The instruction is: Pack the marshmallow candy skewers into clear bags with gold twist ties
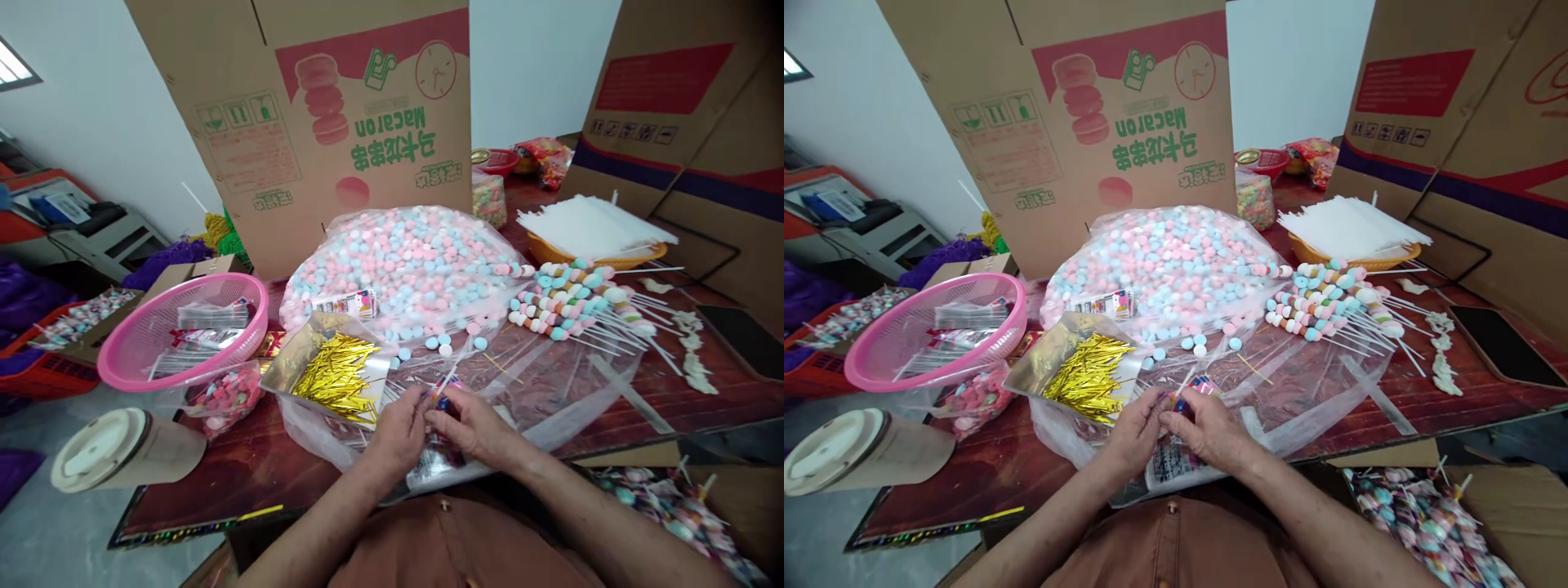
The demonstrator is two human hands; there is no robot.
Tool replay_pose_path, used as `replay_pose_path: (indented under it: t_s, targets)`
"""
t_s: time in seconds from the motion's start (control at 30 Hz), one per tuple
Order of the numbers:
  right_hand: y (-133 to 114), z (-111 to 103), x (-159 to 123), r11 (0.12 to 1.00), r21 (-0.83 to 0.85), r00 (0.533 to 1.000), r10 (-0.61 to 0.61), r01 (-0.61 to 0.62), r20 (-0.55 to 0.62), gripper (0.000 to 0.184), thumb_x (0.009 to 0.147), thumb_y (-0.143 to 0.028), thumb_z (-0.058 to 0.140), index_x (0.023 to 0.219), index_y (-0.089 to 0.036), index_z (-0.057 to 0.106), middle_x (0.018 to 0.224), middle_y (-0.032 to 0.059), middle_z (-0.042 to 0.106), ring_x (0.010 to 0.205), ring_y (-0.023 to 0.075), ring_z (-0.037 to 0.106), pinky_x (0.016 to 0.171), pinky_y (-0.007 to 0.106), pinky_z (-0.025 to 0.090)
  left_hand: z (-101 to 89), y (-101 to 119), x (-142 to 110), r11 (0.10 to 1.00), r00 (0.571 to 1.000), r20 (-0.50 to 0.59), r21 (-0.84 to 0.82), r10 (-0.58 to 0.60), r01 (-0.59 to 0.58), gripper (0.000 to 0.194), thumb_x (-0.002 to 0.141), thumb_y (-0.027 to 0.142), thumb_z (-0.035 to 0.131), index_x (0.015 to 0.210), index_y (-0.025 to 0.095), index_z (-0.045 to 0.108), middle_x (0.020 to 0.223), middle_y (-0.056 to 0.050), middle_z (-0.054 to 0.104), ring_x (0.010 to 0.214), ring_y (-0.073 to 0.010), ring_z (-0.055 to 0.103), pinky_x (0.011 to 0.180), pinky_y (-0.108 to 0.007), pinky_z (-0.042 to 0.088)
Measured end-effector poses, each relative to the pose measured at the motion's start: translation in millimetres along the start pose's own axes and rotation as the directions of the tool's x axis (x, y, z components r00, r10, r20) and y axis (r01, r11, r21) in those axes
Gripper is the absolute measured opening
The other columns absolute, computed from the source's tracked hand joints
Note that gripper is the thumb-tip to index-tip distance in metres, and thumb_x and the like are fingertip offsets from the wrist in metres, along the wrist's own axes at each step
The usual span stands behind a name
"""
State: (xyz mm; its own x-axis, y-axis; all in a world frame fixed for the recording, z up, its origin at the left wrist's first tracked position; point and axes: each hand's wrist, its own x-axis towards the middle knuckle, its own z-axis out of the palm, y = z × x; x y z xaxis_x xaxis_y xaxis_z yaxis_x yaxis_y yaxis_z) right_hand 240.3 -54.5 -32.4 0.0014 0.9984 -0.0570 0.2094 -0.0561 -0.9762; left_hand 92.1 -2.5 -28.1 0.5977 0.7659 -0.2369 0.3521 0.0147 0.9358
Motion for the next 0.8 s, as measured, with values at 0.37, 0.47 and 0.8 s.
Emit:
replay_pose_path:
  t_s: [0.37, 0.47, 0.8]
  targets:
    - [-10, 26, 5, 0.85, -0.506, 0.958, -0.248, 0.145, -0.142, 0.02, 0.081, -0.02, 0.039, 0.063, -0.019, 0.049, 0.057, 0.0001, 0.055, 0.054, 0.0132, 0.05, 0.051, 0.024, 0.037, -24.9, 9, -12, 0.996, 0.959, 0.272, 0.05, -0.079, 0.068, 0.021, 0.078, 0.038, 0.051, 0.083, 0.018, 0.053, 0.063, 0.004, 0.05, 0.057, -0.0104, 0.044, 0.052, -0.021, 0.037]
    - [-19, 20, 14, 0.762, -0.613, 0.89, -0.408, 0.207, -0.206, 0.018, 0.081, -0.017, 0.04, 0.068, -0.019, 0.052, 0.057, -0.0001, 0.056, 0.053, 0.0126, 0.051, 0.051, 0.023, 0.038, -31.8, 11, -8, 0.995, 0.951, 0.291, 0.052, -0.099, 0.087, 0.017, 0.077, 0.034, 0.05, 0.079, 0.018, 0.054, 0.063, 0.004, 0.049, 0.057, -0.0109, 0.044, 0.053, -0.021, 0.037]
    - [-13, 5, 9, -0.004, -0.708, 0.622, -0.474, 0.707, 0.623, 0.027, 0.081, -0.006, 0.041, 0.101, -0.012, 0.059, 0.091, 0.0102, 0.066, 0.093, 0.0244, 0.056, 0.098, 0.053, 0.028, -32.2, 11, -12, 0.942, 0.832, 0.518, -0.134, -0.197, 0.307, 0.017, 0.072, 0.031, 0.048, 0.064, 0.019, 0.056, 0.05, 0.002, 0.052, 0.043, -0.0112, 0.045, 0.041, -0.021, 0.033]
